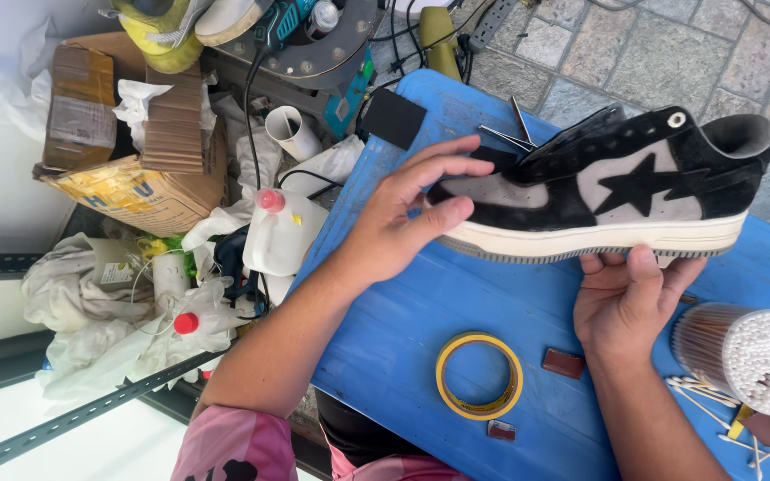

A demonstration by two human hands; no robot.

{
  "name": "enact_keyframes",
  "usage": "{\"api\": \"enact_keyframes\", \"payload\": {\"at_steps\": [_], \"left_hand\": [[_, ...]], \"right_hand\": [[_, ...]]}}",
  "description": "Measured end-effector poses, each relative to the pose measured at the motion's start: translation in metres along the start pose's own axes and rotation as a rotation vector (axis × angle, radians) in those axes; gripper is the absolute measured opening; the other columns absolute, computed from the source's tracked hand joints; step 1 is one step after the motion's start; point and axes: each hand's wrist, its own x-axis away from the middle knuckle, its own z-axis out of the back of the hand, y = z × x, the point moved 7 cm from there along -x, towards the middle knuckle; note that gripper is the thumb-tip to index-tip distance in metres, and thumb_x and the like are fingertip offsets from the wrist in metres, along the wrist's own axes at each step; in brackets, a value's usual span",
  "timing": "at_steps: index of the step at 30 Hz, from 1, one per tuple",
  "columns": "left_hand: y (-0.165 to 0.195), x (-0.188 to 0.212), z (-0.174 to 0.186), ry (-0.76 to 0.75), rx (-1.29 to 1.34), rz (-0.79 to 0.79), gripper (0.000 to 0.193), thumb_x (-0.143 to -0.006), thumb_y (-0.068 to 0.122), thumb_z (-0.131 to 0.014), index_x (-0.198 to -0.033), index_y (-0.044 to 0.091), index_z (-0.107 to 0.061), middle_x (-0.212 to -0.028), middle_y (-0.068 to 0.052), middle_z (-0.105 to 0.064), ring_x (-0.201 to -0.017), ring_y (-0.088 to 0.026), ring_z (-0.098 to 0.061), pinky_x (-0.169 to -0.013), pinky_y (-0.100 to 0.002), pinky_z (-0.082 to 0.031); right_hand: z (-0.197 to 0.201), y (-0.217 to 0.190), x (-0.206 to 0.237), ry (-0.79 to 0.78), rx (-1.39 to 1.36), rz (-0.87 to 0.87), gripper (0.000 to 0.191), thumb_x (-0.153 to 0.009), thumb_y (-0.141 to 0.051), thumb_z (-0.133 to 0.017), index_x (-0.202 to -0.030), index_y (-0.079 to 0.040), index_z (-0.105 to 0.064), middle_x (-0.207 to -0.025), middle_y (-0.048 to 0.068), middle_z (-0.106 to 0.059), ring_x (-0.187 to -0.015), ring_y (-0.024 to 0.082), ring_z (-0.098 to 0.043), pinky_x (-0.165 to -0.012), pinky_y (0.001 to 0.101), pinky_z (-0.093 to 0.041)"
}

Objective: The person sands the white midsole of a black and white sneaker using a small sanding block. They rotate the shoe to access different areas along the sole and then place the shoe on the blue work surface.

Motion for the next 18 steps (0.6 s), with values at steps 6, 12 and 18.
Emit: {"api": "enact_keyframes", "payload": {"at_steps": [6, 12, 18], "left_hand": [[0.022, 0.002, -0.019, -0.037, -0.223, -0.238, 0.078, -0.083, 0.011, -0.083, -0.151, 0.006, -0.046, -0.155, -0.013, -0.048, -0.151, -0.027, -0.045, -0.129, -0.039, -0.032], [0.022, 0.004, -0.018, -0.056, -0.158, -0.242, 0.078, -0.082, 0.005, -0.082, -0.151, 0.008, -0.046, -0.156, -0.013, -0.048, -0.152, -0.027, -0.046, -0.131, -0.039, -0.034], [0.026, 0.004, -0.017, -0.057, -0.157, -0.249, 0.076, -0.082, 0.005, -0.083, -0.149, 0.008, -0.049, -0.156, -0.012, -0.049, -0.147, -0.025, -0.048, -0.13, -0.038, -0.037]], "right_hand": [[0.006, 0.0, 0.0, 0.117, 0.037, -0.019, 0.043, -0.118, -0.006, -0.057, -0.148, -0.024, -0.032, -0.128, 0.003, -0.058, -0.108, 0.015, -0.066, -0.1, 0.0395, -0.06], [0.001, -0.001, 0.002, 0.091, 0.025, 0.006, 0.045, -0.119, -0.006, -0.057, -0.151, -0.024, -0.031, -0.125, 0.002, -0.059, -0.105, 0.013, -0.066, -0.099, 0.038, -0.06], [-0.001, -0.002, 0.003, 0.067, 0.039, 0.022, 0.047, -0.12, -0.006, -0.058, -0.154, -0.022, -0.029, -0.125, 0.004, -0.057, -0.103, 0.013, -0.064, -0.097, 0.0377, -0.06]]}}
